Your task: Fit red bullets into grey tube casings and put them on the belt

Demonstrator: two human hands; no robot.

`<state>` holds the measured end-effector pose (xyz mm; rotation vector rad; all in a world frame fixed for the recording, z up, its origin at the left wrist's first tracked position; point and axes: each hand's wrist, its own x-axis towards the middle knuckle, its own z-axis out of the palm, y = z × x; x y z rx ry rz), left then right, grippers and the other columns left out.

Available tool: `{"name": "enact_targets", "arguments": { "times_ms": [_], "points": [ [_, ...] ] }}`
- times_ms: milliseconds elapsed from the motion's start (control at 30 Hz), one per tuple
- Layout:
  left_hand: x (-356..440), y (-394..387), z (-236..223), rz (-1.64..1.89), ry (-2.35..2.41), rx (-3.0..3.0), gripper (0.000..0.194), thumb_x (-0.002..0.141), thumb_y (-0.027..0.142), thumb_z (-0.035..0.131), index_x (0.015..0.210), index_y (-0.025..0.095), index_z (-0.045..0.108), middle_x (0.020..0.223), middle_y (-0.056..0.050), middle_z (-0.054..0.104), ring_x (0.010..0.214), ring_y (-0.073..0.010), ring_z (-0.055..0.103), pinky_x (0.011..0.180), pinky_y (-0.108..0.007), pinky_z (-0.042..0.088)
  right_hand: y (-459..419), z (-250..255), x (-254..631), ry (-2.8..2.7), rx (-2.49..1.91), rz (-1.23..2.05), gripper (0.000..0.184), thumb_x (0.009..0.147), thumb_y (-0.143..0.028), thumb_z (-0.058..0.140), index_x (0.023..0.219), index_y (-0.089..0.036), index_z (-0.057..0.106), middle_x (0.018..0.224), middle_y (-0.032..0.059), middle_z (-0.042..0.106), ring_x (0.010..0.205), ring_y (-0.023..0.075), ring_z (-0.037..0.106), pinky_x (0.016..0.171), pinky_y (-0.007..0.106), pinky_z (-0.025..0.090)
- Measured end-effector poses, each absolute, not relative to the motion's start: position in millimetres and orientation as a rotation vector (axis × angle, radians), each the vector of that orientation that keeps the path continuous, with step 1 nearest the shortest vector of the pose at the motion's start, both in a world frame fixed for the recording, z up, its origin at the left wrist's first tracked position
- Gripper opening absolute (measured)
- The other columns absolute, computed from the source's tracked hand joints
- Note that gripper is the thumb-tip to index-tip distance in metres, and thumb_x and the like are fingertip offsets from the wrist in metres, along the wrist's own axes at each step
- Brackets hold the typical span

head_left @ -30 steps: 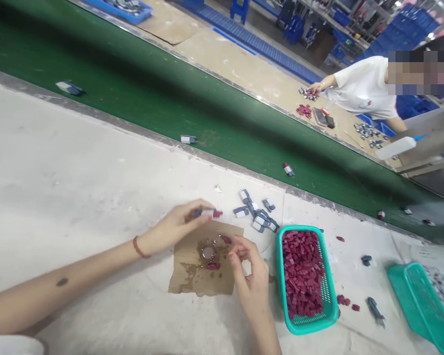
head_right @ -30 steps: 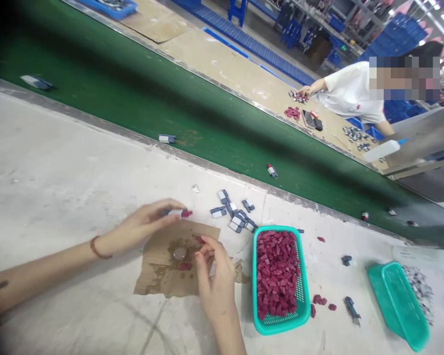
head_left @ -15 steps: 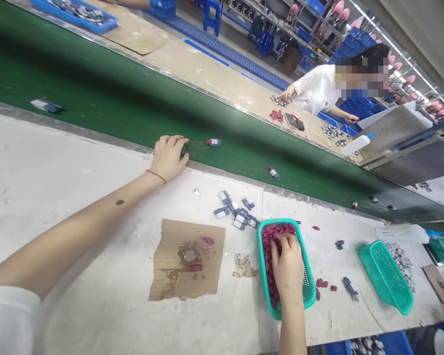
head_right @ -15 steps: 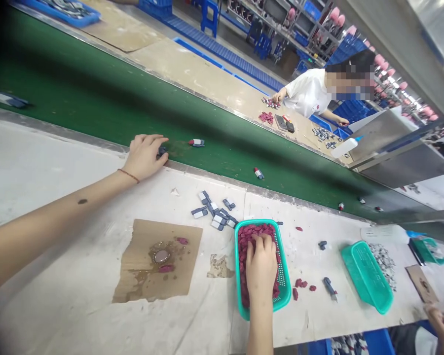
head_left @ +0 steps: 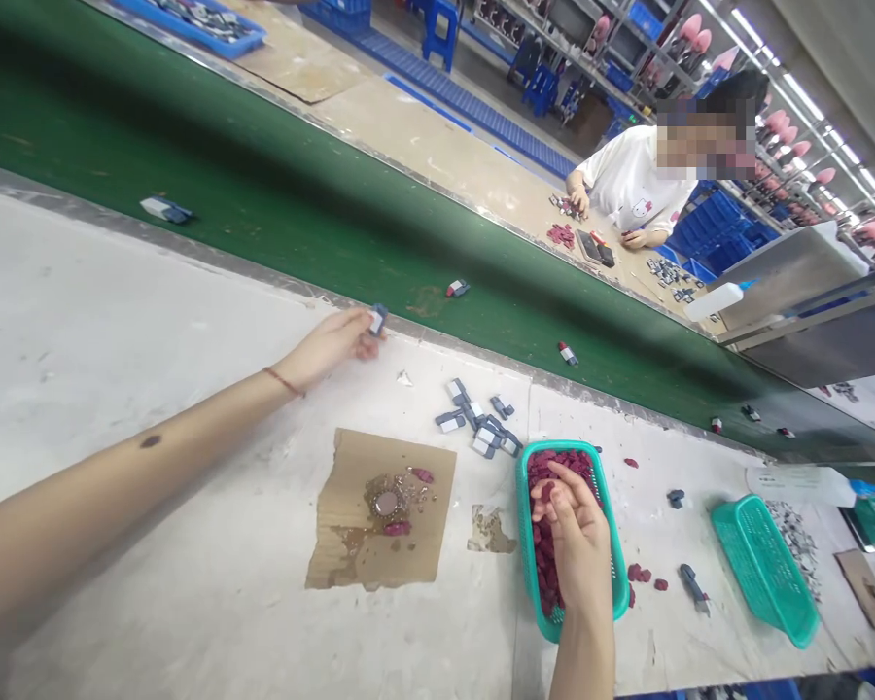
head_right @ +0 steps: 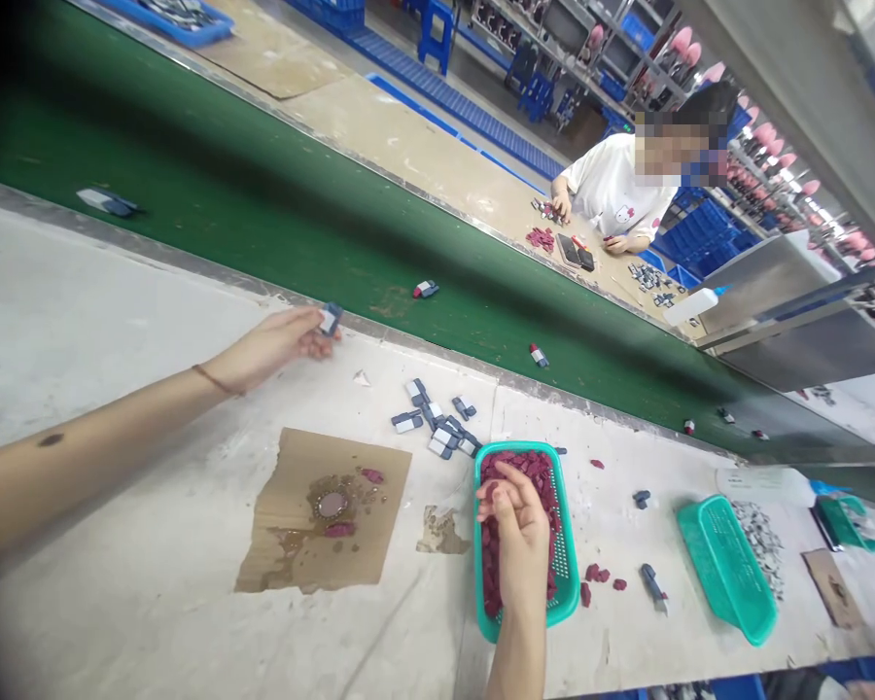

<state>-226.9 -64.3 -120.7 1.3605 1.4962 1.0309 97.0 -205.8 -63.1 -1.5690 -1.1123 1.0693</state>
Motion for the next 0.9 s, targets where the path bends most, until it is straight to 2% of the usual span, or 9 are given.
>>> {"name": "enact_targets", "arguments": {
  "times_ms": [100, 200, 267, 367, 467, 600, 733, 900],
  "points": [
    [-219.4, -106.6, -115.5, 0.919, 1.290, 1.172, 0.043, 0.080, 0.053, 0.052, 0.082, 0.012, 0.064, 0.078, -0.012, 0.069, 0.062, -0.0210, 0.063, 0.059, -0.034, 0.052, -207.8, -61.2, 77.5, -0.992, -1.498, 1.313, 0.034, 0.076, -0.046, 0.071, 0.097, -0.019, 0.072, 0.075, 0.0040, 0.069, 0.059, 0.0144, 0.062, 0.058, 0.028, 0.053],
    [-215.3, -143.5, -109.2, 0.813, 1.115, 0.984, 0.038, 0.074, 0.050, 0.067, 0.087, 0.014, 0.065, 0.088, -0.012, 0.072, 0.068, -0.0200, 0.065, 0.062, -0.031, 0.052, -205.2, -67.2, 55.3, -0.981, -1.487, 1.439, 0.029, 0.074, -0.046, 0.074, 0.085, -0.019, 0.074, 0.077, 0.0047, 0.070, 0.058, 0.0147, 0.064, 0.058, 0.029, 0.055],
    [-213.6, -162.1, -106.7, 0.821, 1.086, 0.962, 0.035, 0.075, 0.048, 0.068, 0.090, 0.016, 0.064, 0.091, -0.011, 0.073, 0.076, -0.0215, 0.066, 0.067, -0.031, 0.052, -202.3, -75.6, 39.9, -1.041, -1.479, 1.456, 0.027, 0.073, -0.045, 0.074, 0.081, -0.019, 0.074, 0.071, 0.0027, 0.068, 0.056, 0.0143, 0.063, 0.055, 0.027, 0.053],
    [-210.2, -182.6, -107.6, 0.887, 1.115, 0.980, 0.031, 0.079, 0.047, 0.065, 0.091, 0.018, 0.061, 0.094, -0.010, 0.073, 0.089, -0.0237, 0.066, 0.077, -0.033, 0.052, -200.3, -90.9, 18.5, -1.215, -1.488, 1.423, 0.023, 0.076, -0.041, 0.072, 0.081, -0.019, 0.073, 0.064, 0.0008, 0.065, 0.055, 0.0137, 0.060, 0.050, 0.023, 0.048],
    [-206.0, -196.3, -113.0, 0.916, 1.168, 0.966, 0.032, 0.081, 0.046, 0.062, 0.095, 0.018, 0.062, 0.097, -0.009, 0.071, 0.093, -0.0247, 0.066, 0.081, -0.034, 0.054, -203.4, -102.7, 2.8, -1.419, -1.515, 1.366, 0.020, 0.082, -0.037, 0.065, 0.084, -0.018, 0.070, 0.070, 0.0028, 0.069, 0.062, 0.0156, 0.062, 0.056, 0.025, 0.049],
    [-204.2, -204.9, -121.0, 0.960, 1.298, 0.953, 0.032, 0.075, 0.044, 0.065, 0.093, 0.017, 0.067, 0.097, -0.009, 0.070, 0.090, -0.0260, 0.066, 0.080, -0.036, 0.055, -208.8, -107.5, -8.6, -1.782, -1.462, 1.247, 0.017, 0.090, -0.030, 0.055, 0.087, -0.019, 0.066, 0.075, 0.0036, 0.069, 0.063, 0.0156, 0.063, 0.060, 0.026, 0.050],
    [-207.3, -204.2, -124.3, 0.948, 1.350, 0.948, 0.031, 0.072, 0.042, 0.068, 0.090, 0.018, 0.068, 0.085, -0.007, 0.072, 0.081, -0.0248, 0.065, 0.080, -0.038, 0.054, -208.2, -106.6, -14.2, -2.089, -1.308, 1.044, 0.019, 0.093, -0.022, 0.048, 0.086, -0.021, 0.066, 0.076, 0.0046, 0.068, 0.066, 0.0176, 0.062, 0.062, 0.029, 0.050],
    [-209.7, -199.1, -122.6, 0.970, 1.129, 0.733, 0.037, 0.068, 0.041, 0.075, 0.094, 0.018, 0.062, 0.090, -0.006, 0.071, 0.081, -0.0224, 0.067, 0.073, -0.033, 0.056, -206.8, -105.8, -16.8, -2.222, -1.270, 0.957, 0.023, 0.094, -0.019, 0.044, 0.088, -0.021, 0.065, 0.075, 0.0052, 0.067, 0.069, 0.0190, 0.062, 0.063, 0.030, 0.051]
  ]
}}
